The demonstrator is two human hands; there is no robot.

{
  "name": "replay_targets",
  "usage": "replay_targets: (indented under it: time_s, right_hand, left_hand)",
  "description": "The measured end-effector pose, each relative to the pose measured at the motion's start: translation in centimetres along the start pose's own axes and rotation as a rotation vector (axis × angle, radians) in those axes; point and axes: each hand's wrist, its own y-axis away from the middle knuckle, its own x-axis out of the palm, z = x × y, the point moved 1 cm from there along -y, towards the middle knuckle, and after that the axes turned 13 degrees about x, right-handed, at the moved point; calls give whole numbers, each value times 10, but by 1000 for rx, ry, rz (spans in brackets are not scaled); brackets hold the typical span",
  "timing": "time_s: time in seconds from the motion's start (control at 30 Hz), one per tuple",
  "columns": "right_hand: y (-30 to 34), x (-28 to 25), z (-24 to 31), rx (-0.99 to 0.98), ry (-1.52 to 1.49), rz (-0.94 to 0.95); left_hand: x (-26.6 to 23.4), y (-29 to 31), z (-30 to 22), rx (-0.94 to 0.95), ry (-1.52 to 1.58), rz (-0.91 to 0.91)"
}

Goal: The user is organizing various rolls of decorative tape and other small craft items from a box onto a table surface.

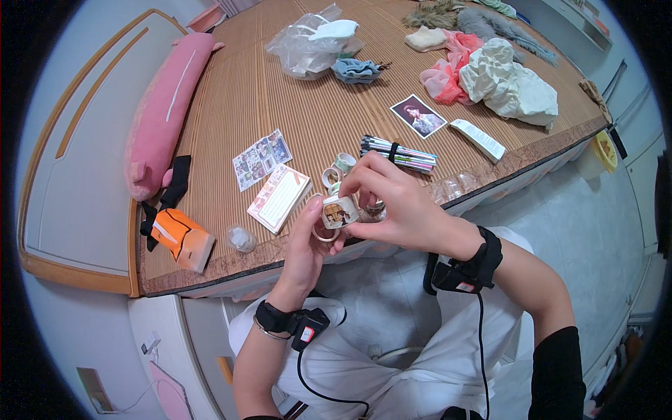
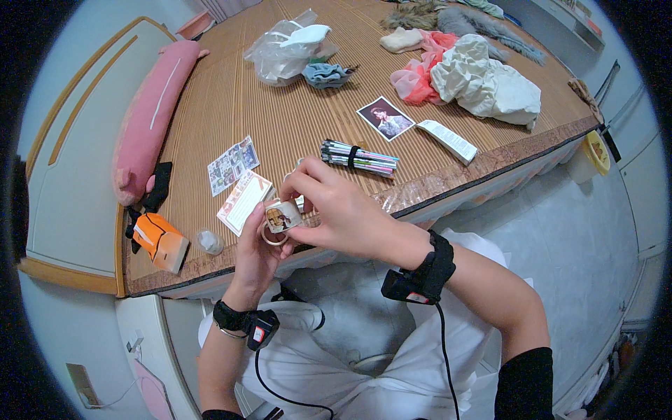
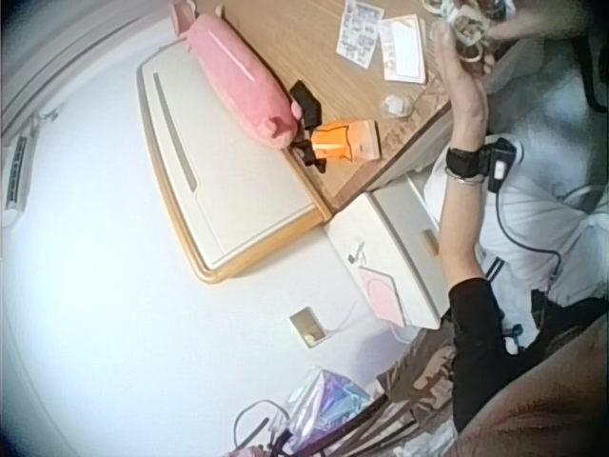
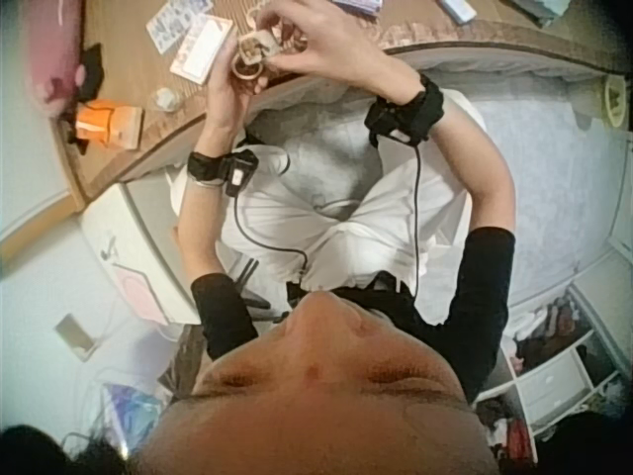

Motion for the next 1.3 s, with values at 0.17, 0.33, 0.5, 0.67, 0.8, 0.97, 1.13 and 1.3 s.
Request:
replay_targets:
  time_s: [0.17, 0.33, 0.5, 0.67, 0.8, 0.97, 1.13, 1.3]
  right_hand:
    - [-1, 3, 2, 20, -1, 38]
    - [-2, 6, 0, -33, -32, 90]
    - [-3, 5, 3, -1, -39, 143]
    - [-1, 5, 4, 44, -43, 167]
    - [-1, 6, 4, 81, -18, 167]
    - [-3, 7, -4, 10, 57, -59]
    - [-9, -8, -5, 217, -23, -123]
    - [-13, -19, -20, 314, -65, -110]
  left_hand:
    - [-6, -3, 8, -42, 134, 112]
    - [-2, -2, 4, -122, 163, 51]
    - [-6, -1, 7, -112, 140, 63]
    - [0, 0, 4, -125, 120, 24]
    - [-4, -3, 8, -124, 76, 25]
    - [-12, -5, 12, 8, -81, -55]
    - [-22, -9, -1, 118, -250, -119]
    - [-20, -10, -9, 252, -557, -177]
